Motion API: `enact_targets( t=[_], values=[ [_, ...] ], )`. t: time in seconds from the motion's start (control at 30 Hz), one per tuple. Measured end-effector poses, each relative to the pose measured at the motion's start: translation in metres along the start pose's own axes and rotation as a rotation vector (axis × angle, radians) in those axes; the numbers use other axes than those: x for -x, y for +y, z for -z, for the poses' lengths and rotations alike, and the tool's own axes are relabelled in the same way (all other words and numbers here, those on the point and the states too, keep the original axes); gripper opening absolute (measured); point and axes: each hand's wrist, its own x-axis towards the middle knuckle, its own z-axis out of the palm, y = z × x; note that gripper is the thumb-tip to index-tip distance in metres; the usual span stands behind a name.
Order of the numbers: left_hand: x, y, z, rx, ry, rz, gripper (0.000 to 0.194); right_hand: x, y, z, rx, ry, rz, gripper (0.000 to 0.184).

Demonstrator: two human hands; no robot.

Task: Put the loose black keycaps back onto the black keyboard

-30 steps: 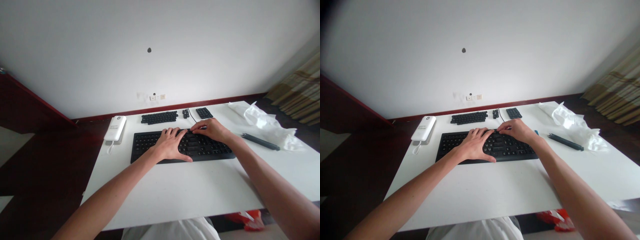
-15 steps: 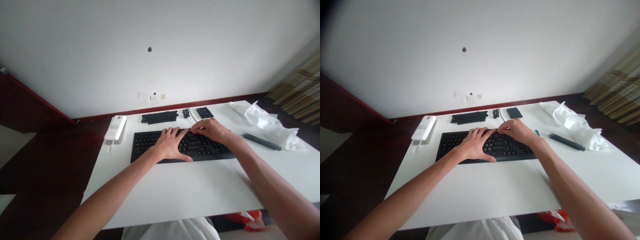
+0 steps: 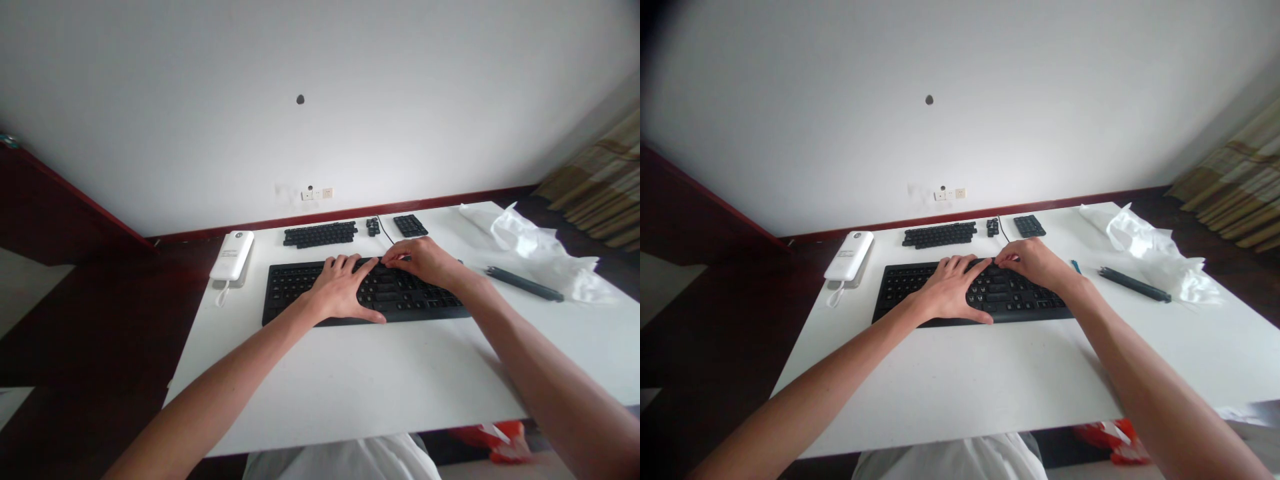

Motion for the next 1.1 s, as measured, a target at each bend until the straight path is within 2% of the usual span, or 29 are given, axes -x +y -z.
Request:
enact_targets(
  t=[0.2,0.43,0.87,1.1],
  values=[
    [-0.0006,-0.0001,-0.0004,0.001,-0.007,0.005,0.13,0.0011,-0.0034,0.0011,0.072,0.002,0.023,0.017],
    [-0.0005,0.0001,0.0001,0.001,-0.018,0.009,0.131,0.0016,-0.0005,0.0026,0.047,-0.001,0.0,0.019],
    [-0.0001,0.0006,-0.0006,-0.008,-0.004,0.014,0.13,0.0012,-0.005,0.0024,0.065,0.02,0.056,0.02],
    [-0.0001,0.001,0.0014,0.005,-0.007,0.005,0.128,0.0015,-0.0008,0.0019,0.064,-0.001,0.027,0.02]
  ],
)
